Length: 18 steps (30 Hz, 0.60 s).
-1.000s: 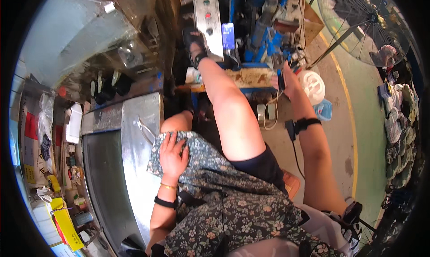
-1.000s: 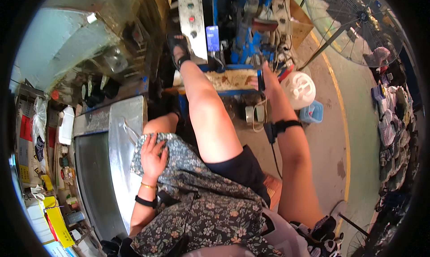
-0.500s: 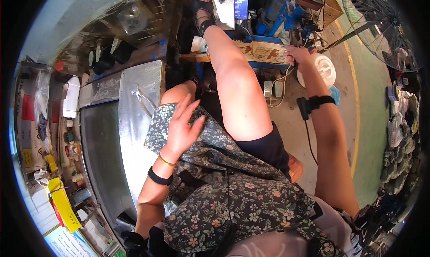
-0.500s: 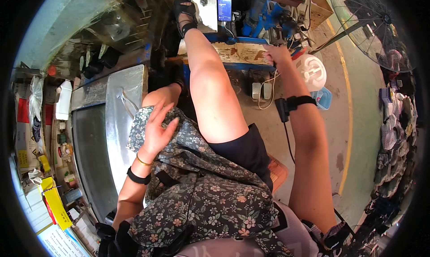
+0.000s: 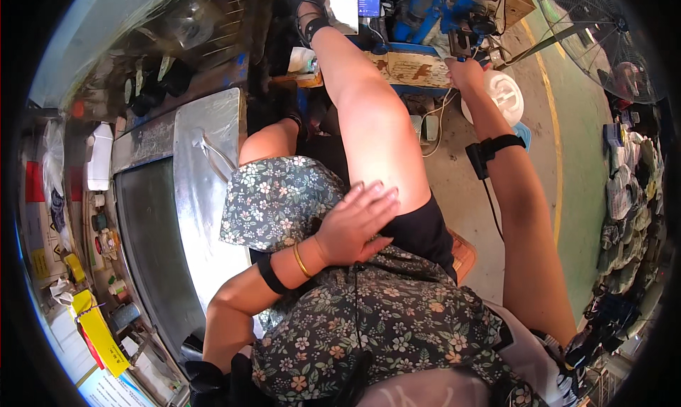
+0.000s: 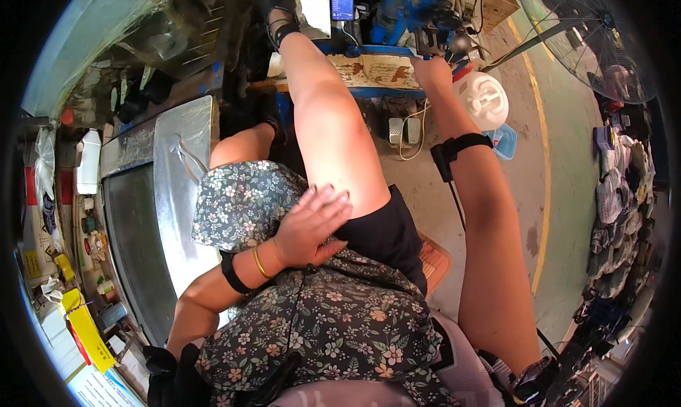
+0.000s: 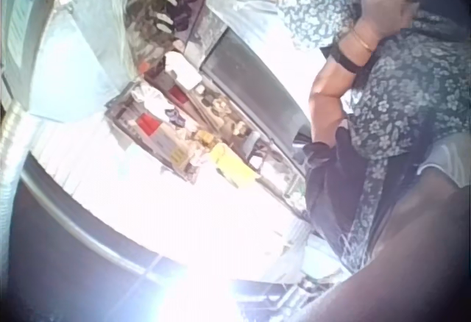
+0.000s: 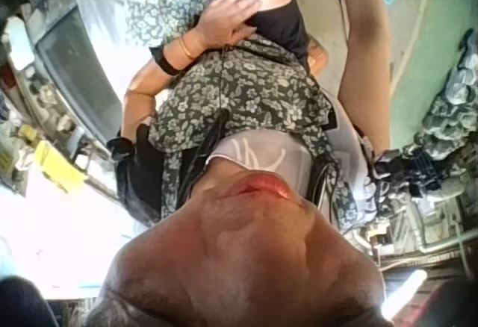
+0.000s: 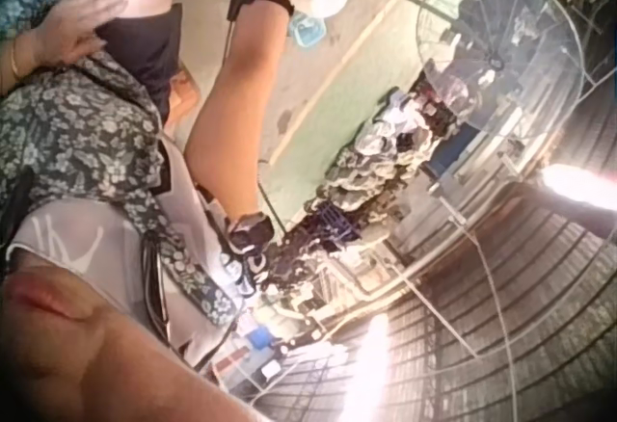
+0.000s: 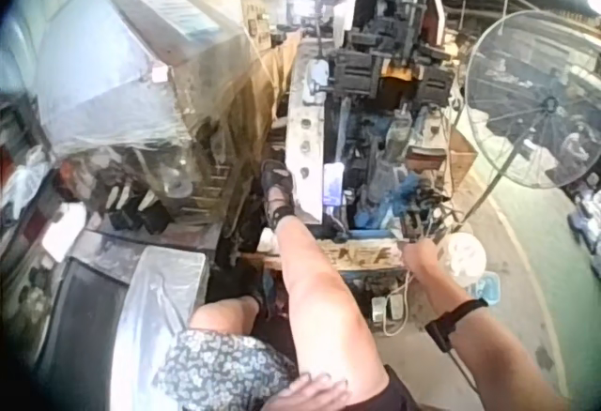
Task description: Operate a shoe pressing machine to attach components and inspect the finished parts.
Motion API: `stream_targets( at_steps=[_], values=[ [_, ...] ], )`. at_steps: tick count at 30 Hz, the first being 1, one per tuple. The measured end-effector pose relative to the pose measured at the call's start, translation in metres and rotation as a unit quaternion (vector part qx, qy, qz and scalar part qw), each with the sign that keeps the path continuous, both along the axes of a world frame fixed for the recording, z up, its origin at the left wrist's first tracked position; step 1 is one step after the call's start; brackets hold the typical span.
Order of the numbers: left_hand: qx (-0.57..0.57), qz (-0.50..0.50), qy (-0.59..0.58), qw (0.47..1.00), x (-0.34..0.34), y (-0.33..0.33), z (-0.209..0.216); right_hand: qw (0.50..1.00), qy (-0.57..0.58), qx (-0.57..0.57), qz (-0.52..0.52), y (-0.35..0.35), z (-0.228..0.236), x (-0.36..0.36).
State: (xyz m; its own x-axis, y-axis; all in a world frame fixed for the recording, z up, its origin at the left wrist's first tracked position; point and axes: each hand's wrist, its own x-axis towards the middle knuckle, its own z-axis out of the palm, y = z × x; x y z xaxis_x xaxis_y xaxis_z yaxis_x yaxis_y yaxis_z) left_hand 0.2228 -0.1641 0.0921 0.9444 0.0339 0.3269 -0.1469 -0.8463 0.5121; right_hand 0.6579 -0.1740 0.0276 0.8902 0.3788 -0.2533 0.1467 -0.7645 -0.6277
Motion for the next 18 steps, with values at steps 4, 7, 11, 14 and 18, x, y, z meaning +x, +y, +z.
stream_targets(
  at_steps=[4, 7, 11, 14, 18],
  values=[
    [0.005, -0.039, -0.026, 0.999, -0.004, -0.008, -0.001, 1.0, -0.014, 0.0, -0.001, -0.001, -0.003, 0.002],
    [0.001, -0.025, -0.039, 0.999, 0.0, -0.009, 0.001, 1.0, -0.027, 0.0, -0.003, -0.002, -0.004, 0.004],
    [-0.04, 0.065, -0.014, 0.997, 0.002, -0.009, 0.001, 0.999, 0.012, 0.039, -0.01, -0.001, 0.002, -0.003],
    [0.013, -0.07, 0.025, 0.997, -0.002, -0.01, -0.002, 0.999, 0.003, 0.029, -0.015, 0.001, 0.018, -0.018],
    [-0.016, -0.141, -0.04, 0.989, -0.006, -0.01, -0.008, 0.997, 0.045, 0.058, -0.014, -0.005, 0.047, -0.039]
  ],
)
